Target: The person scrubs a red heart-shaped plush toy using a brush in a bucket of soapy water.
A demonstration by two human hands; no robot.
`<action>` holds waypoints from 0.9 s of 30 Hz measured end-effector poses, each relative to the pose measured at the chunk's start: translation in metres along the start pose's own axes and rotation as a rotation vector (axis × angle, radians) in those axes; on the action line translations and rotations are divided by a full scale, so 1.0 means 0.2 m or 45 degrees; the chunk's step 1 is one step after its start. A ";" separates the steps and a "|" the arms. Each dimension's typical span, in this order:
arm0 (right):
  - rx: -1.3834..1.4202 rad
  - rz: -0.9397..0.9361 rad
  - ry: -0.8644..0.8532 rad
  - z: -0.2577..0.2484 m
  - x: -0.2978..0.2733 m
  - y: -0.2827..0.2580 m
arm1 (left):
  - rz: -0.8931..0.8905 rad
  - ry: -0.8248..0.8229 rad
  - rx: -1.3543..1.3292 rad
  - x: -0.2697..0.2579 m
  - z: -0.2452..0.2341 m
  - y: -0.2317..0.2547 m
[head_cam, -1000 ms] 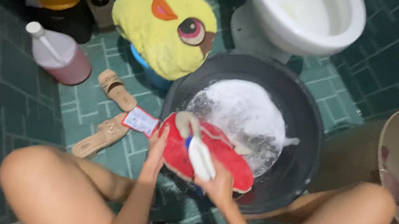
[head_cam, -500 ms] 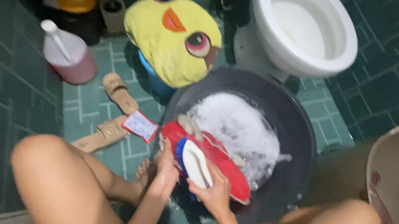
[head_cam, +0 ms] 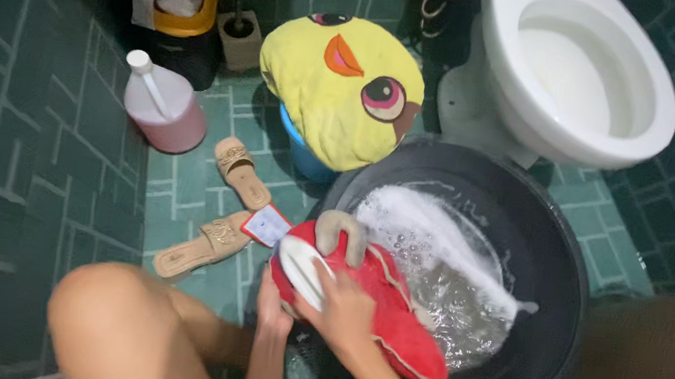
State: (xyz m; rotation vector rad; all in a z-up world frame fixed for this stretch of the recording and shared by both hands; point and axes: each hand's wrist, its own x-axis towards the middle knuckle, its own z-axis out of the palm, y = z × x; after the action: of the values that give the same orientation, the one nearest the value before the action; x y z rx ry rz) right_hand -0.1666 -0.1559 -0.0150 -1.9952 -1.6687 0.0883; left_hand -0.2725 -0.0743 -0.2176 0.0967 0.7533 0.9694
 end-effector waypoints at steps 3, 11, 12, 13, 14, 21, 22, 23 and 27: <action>-0.007 0.100 -0.191 0.26 0.38 -0.08 | -0.100 -0.090 -0.218 0.13 -0.14 -0.10; 0.032 0.074 0.028 -0.17 -0.32 0.00 | -0.201 -0.163 -0.164 0.05 -0.04 -0.13; 0.002 0.108 -0.031 -0.15 -0.29 0.00 | -0.222 -0.103 -0.166 0.05 -0.01 -0.13; -0.035 0.145 -0.105 -0.14 -0.26 0.00 | -0.202 -0.098 -0.193 0.04 0.01 -0.17; -0.072 0.182 -0.178 -0.13 -0.23 0.00 | -0.181 -0.093 -0.219 0.03 0.01 -0.21; -0.003 0.173 -0.209 0.08 0.50 -0.01 | -0.153 -0.130 -0.219 -0.06 0.05 -0.28; -0.055 0.169 -0.127 0.06 0.36 -0.05 | -0.168 -0.148 -0.279 -0.08 0.05 -0.25; -0.124 0.155 -0.049 -0.02 0.15 -0.08 | -0.185 -0.172 -0.357 -0.11 0.07 -0.25; -0.177 0.034 -0.017 -0.22 -0.10 -0.06 | -0.106 -0.461 -0.389 -0.29 0.29 -0.15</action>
State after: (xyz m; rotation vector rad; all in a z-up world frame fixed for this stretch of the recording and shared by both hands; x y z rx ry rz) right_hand -0.1657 -0.1881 0.0221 -2.1231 -1.6981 -0.0050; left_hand -0.2353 -0.1224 -0.1541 -0.0260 0.2703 0.9436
